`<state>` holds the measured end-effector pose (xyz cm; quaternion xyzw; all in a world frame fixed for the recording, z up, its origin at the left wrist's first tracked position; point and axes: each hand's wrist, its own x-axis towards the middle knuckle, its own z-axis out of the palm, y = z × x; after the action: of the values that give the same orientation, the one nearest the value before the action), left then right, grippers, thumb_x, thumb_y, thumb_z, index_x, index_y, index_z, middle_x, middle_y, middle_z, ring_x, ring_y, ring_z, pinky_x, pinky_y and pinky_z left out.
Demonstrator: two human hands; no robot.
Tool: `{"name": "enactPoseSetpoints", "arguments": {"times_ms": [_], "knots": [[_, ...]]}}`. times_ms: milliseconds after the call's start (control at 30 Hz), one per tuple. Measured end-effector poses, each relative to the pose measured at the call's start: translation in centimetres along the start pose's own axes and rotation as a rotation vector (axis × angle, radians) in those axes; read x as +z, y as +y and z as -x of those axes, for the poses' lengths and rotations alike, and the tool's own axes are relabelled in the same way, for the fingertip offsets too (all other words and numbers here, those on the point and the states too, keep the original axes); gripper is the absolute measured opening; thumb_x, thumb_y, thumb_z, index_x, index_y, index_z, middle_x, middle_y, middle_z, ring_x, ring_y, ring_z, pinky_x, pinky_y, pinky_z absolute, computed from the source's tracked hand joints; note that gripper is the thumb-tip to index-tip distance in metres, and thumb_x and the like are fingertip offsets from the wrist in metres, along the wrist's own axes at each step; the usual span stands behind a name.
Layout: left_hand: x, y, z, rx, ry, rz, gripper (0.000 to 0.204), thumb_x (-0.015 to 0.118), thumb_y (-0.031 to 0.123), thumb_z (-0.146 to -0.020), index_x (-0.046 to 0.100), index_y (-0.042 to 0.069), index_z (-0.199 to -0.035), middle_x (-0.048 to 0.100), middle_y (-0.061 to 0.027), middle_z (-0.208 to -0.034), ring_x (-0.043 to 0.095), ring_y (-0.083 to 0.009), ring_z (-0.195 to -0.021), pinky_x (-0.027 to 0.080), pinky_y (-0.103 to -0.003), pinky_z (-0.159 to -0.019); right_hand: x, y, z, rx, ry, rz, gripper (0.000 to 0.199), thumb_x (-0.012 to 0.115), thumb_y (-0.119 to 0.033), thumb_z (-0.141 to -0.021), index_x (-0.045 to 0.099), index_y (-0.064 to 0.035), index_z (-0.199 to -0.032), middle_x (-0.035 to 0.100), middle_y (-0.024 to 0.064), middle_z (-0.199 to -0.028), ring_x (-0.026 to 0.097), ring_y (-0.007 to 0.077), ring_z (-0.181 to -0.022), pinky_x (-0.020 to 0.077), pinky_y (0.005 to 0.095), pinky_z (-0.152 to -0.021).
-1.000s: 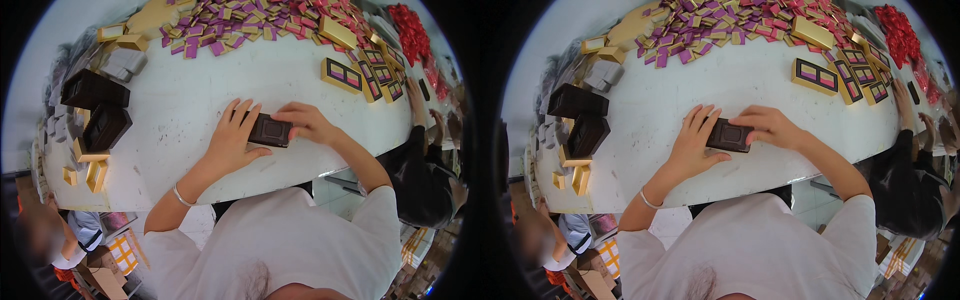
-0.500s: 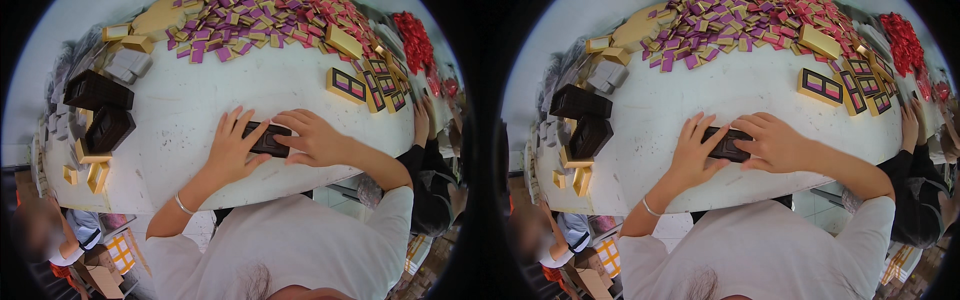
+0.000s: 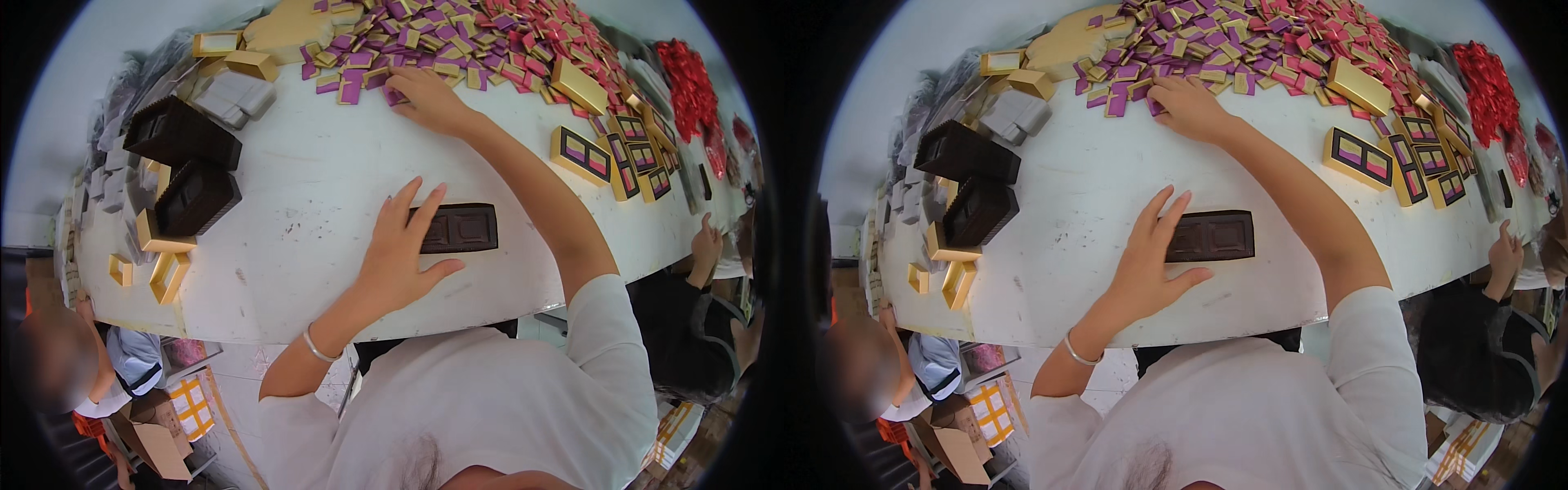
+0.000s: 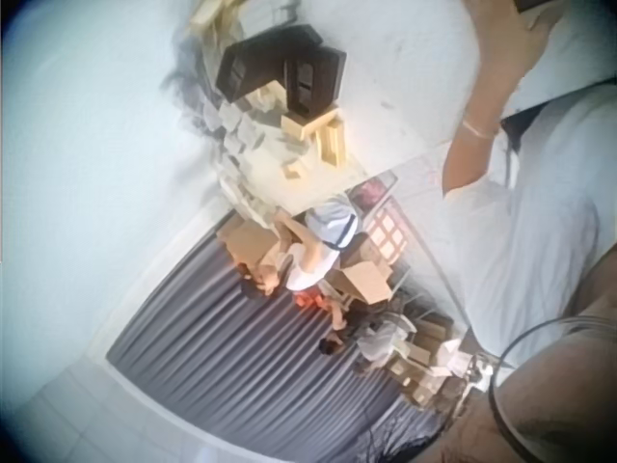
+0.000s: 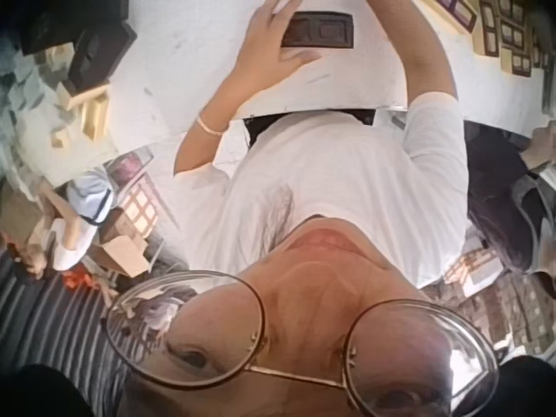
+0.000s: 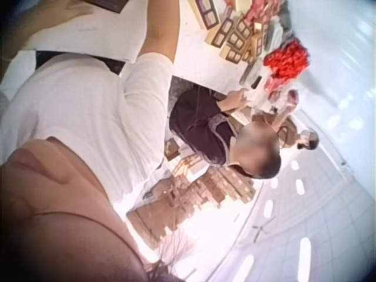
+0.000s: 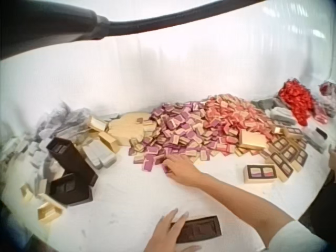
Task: The person assembles small rectangular packs by placing two colored inserts into a black plastic tray and closing it with a gold-colored lid. The process is repeated continuously with multiple units on a white table.
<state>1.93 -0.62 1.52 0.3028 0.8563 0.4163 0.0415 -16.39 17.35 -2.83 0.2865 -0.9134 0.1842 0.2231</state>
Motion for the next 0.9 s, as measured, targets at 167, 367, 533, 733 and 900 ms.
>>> {"name": "enactPoseSetpoints", "arguments": {"times_ms": [167,367,533,733,900], "knots": [[-0.9,-1.9,1.2,0.02,-0.118,-0.107,0.079,0.075,0.025,-0.075,0.034,0.01,-0.141,0.041,-0.0149,-0.137,0.04,-0.0333,-0.126,0.022,-0.052,-0.11,-1.4,0.7,-0.1,0.24,-0.061,-0.317,0.021,0.059,-0.013,-0.085,0.061,-0.0024,-0.104,0.065,0.013,-0.097,0.06,0.0318,-0.094,0.046,0.0372,-0.082],[-1.4,-1.7,0.1,0.05,0.05,-0.032,0.076,0.076,0.025,-0.075,0.037,0.007,-0.138,0.045,-0.0158,-0.133,0.043,-0.0324,-0.122,0.031,-0.048,-0.106,-5.6,-2.5,4.3,0.558,0.383,-0.897,0.024,0.06,-0.011,-0.088,0.065,-0.003,-0.11,0.065,0.0058,-0.084,0.059,0.0163,-0.075,0.046,0.0289,-0.067],[-2.4,-0.3,-1.8,0.022,0.198,0.301,0.07,0.075,0.022,-0.076,0.041,0.007,-0.136,0.053,-0.0128,-0.123,0.054,-0.0251,-0.1,0.044,-0.036,-0.088,-10.9,-9.6,8.1,0.734,0.19,-1.289,0.023,0.062,-0.009,-0.088,0.063,0.001,-0.109,0.061,0.0027,-0.083,0.055,0.0095,-0.068,0.0461,0.0244,-0.067],[-2.8,0.3,-3.1,-0.087,0.075,0.795,0.021,0.056,0.005,-0.089,0.061,0.0,-0.109,0.065,-0.0045,-0.093,0.058,-0.0093,-0.086,0.045,-0.024,-0.08,-12.4,-11.8,10.9,0.555,0.001,-1.231,0.031,0.07,-0.002,-0.08,0.058,-0.0029,-0.109,0.059,0.0046,-0.091,0.058,0.0137,-0.075,0.049,0.0269,-0.069],[-4.7,-0.6,-4.4,-0.154,-0.26,0.976,0.031,0.058,0.009,-0.09,0.053,0.002,-0.119,0.065,-0.0037,-0.095,0.056,-0.0113,-0.084,0.045,-0.026,-0.081,-13.3,-11.5,10.7,-0.108,0.13,-0.468,0.033,0.072,0.0,-0.071,0.064,-0.0035,-0.103,0.056,0.0067,-0.085,0.056,0.0213,-0.073,0.0479,0.0311,-0.062]]}}
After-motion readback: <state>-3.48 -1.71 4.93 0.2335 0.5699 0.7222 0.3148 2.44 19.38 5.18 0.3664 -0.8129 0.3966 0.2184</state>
